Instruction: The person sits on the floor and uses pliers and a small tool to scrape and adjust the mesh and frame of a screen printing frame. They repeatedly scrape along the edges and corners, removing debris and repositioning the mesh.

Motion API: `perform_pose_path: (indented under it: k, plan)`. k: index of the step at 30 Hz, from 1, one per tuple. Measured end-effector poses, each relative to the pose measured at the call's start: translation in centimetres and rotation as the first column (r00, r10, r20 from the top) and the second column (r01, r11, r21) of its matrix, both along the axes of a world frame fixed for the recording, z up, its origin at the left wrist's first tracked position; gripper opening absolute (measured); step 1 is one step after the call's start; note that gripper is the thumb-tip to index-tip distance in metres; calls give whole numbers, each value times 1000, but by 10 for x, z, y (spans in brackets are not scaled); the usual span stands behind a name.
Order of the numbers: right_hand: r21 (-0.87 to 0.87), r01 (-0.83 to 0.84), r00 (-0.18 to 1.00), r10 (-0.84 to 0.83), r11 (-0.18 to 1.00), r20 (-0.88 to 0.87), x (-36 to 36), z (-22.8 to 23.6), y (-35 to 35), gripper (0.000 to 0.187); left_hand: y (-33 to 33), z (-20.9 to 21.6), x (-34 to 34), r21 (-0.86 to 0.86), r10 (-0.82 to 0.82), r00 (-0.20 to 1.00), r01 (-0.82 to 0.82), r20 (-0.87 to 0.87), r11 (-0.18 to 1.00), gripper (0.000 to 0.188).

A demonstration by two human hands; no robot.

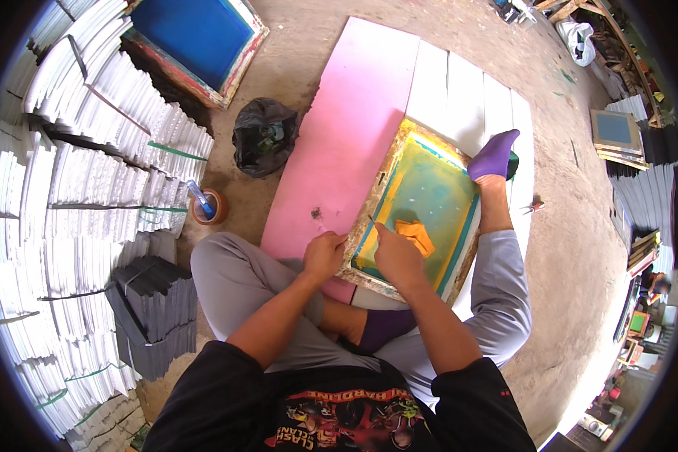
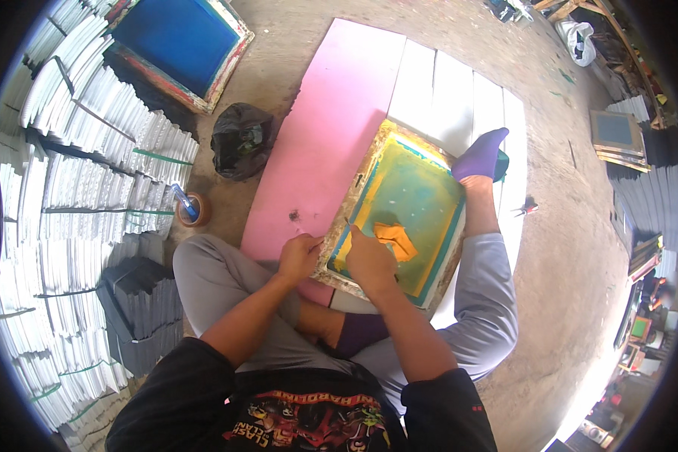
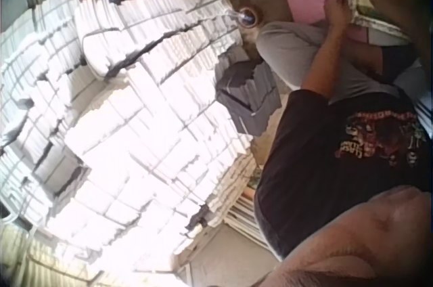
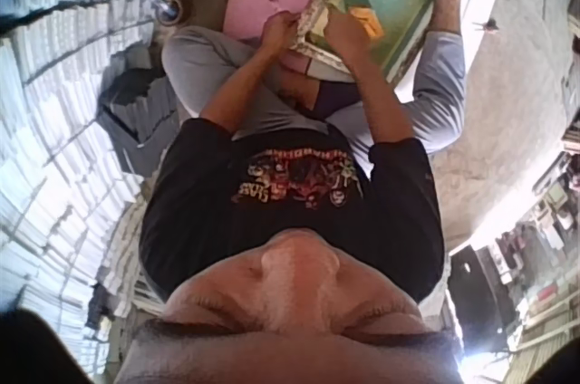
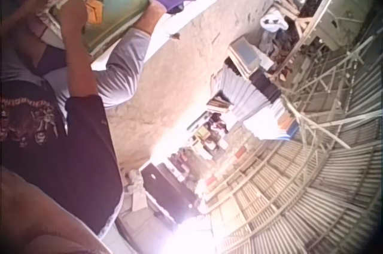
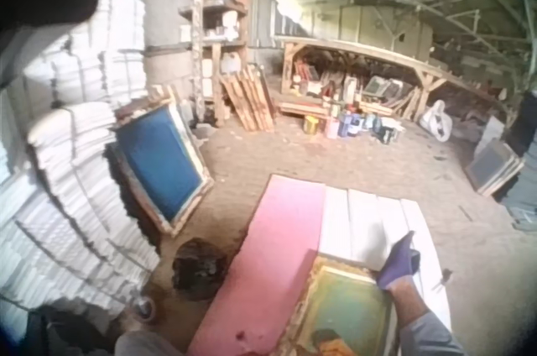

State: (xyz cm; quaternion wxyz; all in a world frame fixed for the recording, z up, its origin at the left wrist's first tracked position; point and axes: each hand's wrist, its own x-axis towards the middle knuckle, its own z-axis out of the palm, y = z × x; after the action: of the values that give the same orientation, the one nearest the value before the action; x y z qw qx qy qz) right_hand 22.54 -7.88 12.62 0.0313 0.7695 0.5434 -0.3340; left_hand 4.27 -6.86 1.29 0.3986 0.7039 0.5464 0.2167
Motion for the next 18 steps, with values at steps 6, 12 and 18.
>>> perform_pose_path:
  k: [6, 12, 18]
  plan:
    - [161, 21, 984, 8, 987, -178, 6, -40, -5, 40, -1, -14, -7, 61, -4, 1000, 3, 14, 998, 25]
    - [331, 23, 974, 53, 944, -219, 33, -81, -31, 41, 2, -6, -2, 70, -12, 998, 9, 55, 998, 23]
    - [-453, 476, 294, -622, 754, -726, 33, -69, -24, 39, 3, -15, -9, -10, 14, 998, -14, 63, 1000, 23]
